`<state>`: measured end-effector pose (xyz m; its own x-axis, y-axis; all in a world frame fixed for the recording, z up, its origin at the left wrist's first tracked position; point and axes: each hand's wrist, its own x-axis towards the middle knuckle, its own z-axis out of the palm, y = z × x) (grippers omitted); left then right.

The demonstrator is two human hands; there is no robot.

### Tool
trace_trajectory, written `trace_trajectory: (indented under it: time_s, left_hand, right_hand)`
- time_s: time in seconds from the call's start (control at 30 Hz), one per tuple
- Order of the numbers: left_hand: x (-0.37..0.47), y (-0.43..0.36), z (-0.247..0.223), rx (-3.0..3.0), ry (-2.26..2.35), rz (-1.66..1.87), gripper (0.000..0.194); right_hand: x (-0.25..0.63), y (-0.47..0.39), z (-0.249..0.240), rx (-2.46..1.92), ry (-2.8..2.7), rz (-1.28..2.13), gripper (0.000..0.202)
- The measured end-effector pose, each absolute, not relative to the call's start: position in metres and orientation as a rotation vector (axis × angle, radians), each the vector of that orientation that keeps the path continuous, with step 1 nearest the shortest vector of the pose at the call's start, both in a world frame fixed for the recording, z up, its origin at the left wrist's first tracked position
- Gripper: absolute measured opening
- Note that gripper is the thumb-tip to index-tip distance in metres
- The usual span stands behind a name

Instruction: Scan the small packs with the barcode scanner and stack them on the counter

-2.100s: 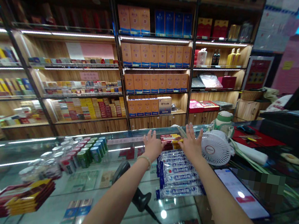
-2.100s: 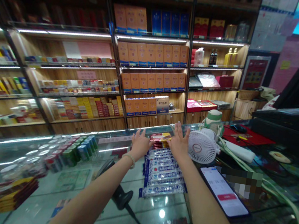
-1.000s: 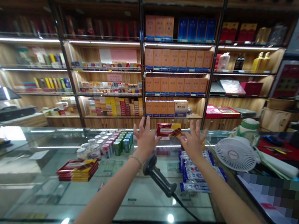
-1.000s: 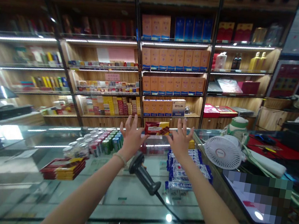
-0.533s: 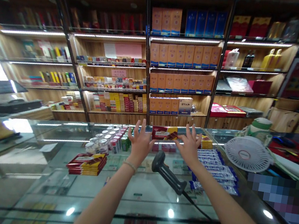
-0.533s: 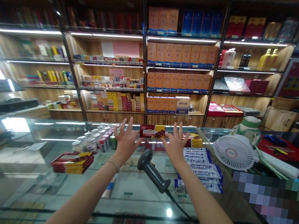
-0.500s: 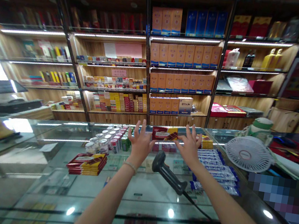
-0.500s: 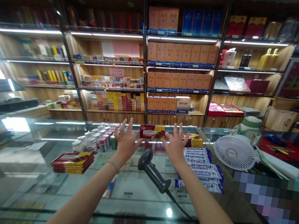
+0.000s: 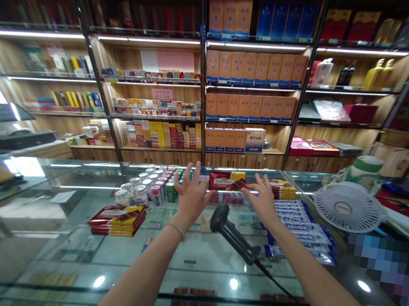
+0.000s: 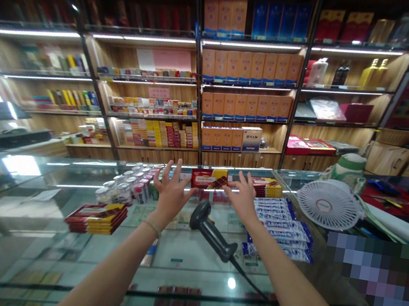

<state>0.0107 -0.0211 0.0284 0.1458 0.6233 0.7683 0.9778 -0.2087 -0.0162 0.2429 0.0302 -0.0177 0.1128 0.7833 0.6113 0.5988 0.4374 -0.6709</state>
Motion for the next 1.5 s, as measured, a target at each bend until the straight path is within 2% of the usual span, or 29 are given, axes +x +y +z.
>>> trace_trajectory:
  time_s: [0.37, 0.43, 0.57, 0.63, 0.73, 0.9, 1.2, 1.33, 1.5]
  left_hand:
    - [0.013, -0.022, 0.026, -1.899, -1.507, -0.878, 0.023]
    - [0.015, -0.022, 0.025, -1.891, -1.525, -0.894, 0.037]
    - [0.022, -0.024, 0.025, -1.866, -1.534, -0.930, 0.088]
    - [0.026, -0.026, 0.025, -1.875, -1.490, -0.918, 0.096]
    - [0.030, -0.030, 0.024, -1.894, -1.423, -0.892, 0.092]
    - [0.033, -0.030, 0.022, -1.890, -1.383, -0.863, 0.074]
    - [0.026, -0.029, 0.029, -1.853, -1.390, -0.932, 0.058]
    - [0.023, -0.028, 0.030, -1.823, -1.408, -0.981, 0.054]
    - [0.020, -0.029, 0.032, -1.812, -1.453, -1.015, 0.060]
  right_hand:
    - [0.238, 0.023, -0.015, -1.244, -1.594, 0.179, 0.030]
    - [0.237, 0.021, -0.014, -1.232, -1.560, 0.174, 0.031]
    - [0.234, 0.019, -0.013, -1.183, -1.534, 0.178, 0.034]
    - [0.233, 0.018, -0.013, -1.168, -1.553, 0.171, 0.034]
    - [0.230, 0.015, -0.013, -1.162, -1.594, 0.161, 0.032]
    - [0.227, 0.009, -0.009, -1.156, -1.607, 0.178, 0.031]
    - [0.214, -0.020, 0.006, -0.977, -1.702, 0.335, 0.049]
    - [0.207, -0.032, 0.006, -0.909, -1.842, 0.295, 0.051]
    - [0.213, -0.033, 0.008, -0.911, -1.935, 0.241, 0.046]
